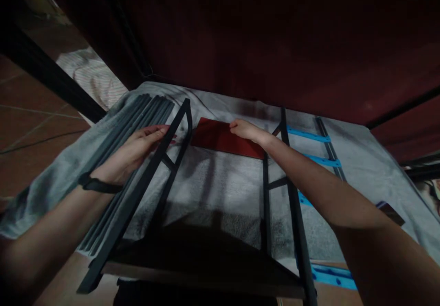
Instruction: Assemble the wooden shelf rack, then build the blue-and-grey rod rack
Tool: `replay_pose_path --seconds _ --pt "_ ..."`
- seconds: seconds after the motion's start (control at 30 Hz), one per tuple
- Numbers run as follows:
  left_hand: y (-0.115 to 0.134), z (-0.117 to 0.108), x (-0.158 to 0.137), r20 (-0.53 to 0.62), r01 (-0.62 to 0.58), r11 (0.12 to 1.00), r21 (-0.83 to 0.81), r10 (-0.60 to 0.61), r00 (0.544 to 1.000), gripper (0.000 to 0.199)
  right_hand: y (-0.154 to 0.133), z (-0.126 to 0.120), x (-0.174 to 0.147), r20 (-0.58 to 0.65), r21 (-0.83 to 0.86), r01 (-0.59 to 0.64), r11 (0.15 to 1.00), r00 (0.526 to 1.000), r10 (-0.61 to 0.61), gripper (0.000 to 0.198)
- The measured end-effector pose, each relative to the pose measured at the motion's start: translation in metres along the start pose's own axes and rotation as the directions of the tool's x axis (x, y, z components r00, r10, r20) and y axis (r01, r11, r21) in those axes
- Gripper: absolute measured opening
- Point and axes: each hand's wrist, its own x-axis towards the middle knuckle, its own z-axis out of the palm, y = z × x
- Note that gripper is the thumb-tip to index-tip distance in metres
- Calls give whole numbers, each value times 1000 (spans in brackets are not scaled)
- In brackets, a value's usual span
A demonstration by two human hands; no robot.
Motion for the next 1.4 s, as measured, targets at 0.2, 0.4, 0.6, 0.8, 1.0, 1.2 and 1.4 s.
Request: replay_pose_path --seconds 0.2,0.4,0.6,0.8,1.0,1.2,1.4 --pt "-7 -4 -3 81 91 990 -111 -82 993 48 24 32 70 14 -208 -78 975 997 82 26" --pt "-27 -18 -2 92 142 979 -150 -129 987 45 34 43 91 -2 -252 -80 964 997 83 38" --pt "-67 -13 12 30 202 966 -160 -200 979 39 41 37 107 62 -270 -77 960 993 97 37" --pt "-72 1 20 28 170 984 -60 -168 985 33 34 24 117 151 -234 -98 967 979 136 44" --pt "-58 5 16 98 94 995 42 -97 990 36 21 3 107 270 -159 -81 984 955 123 37" --pt "-75 3 32 37 176 976 -129 -173 984 36 13 -24 83 265 -109 11 994 964 19 28" --pt "-71 6 28 -81 154 954 -258 -181 980 27 1 -42 29 173 -173 211 962 968 -181 19"
